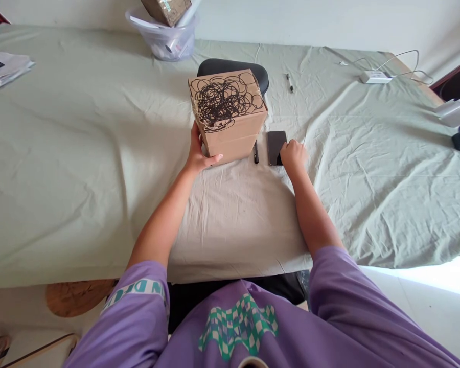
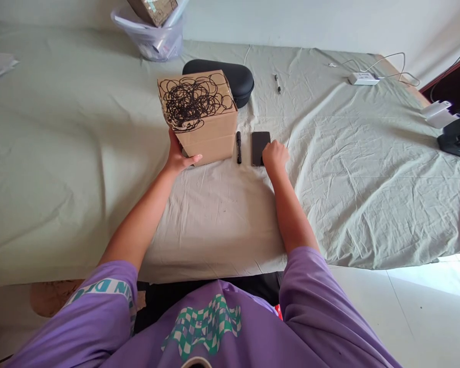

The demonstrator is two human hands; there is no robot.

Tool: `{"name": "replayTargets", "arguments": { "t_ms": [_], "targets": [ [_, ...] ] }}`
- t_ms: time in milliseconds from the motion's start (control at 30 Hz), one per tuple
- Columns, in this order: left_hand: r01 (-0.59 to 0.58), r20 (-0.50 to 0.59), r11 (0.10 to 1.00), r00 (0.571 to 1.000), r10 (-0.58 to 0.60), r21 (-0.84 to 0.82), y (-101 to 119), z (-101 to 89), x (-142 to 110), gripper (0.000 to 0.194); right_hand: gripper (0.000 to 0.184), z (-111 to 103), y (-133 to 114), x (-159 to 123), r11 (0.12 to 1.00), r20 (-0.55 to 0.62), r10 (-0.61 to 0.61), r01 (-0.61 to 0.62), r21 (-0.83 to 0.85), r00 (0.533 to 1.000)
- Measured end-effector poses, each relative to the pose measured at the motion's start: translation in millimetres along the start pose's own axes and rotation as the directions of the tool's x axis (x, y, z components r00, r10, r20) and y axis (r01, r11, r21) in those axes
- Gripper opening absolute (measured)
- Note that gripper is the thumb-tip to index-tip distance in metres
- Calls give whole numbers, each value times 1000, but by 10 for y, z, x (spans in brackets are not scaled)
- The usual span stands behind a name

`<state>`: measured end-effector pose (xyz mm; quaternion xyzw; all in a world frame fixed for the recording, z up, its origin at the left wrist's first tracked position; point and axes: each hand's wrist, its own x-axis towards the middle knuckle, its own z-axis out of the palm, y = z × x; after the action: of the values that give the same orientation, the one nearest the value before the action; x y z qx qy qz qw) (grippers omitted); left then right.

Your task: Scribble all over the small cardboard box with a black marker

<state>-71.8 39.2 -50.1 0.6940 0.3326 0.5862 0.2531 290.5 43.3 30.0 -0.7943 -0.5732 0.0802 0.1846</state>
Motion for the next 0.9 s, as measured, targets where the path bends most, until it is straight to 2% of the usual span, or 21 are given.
{"name": "replayTargets", "arguments": {
  "t_ms": [133,233,367,467,667,800,900],
  "targets": [
    [31,-27,999,999,-32,-21,68,18,0,144,34,-20,49,10,998,-23,-57,56,-26,998],
    [29,-40,999,999,-30,-20,152,25,-2,141,35,-45,-7,-21,985,-52,-171,171,-7,984],
    [20,-34,1000,999,-19,24,249,20,-6,144,34,-2,-212,-173,912,-74,-403,407,45,912],
    [35,-42,999,999,-33,29,253,11,-5,143,35,105,-374,-363,862,-32,-503,504,52,864],
    [24,-40,1000,999,-23,21,213,9,-2,147,47,280,-469,-585,850,63,-525,527,-21,849],
    [31,-37,1000,999,-31,-6,219,23,-11,145,47,278,-459,-576,830,92,-553,557,-27,828],
    [36,-42,999,998,-37,-29,209,19,-17,145,46,268,-475,-584,835,108,-543,549,-40,833]
  ]
}}
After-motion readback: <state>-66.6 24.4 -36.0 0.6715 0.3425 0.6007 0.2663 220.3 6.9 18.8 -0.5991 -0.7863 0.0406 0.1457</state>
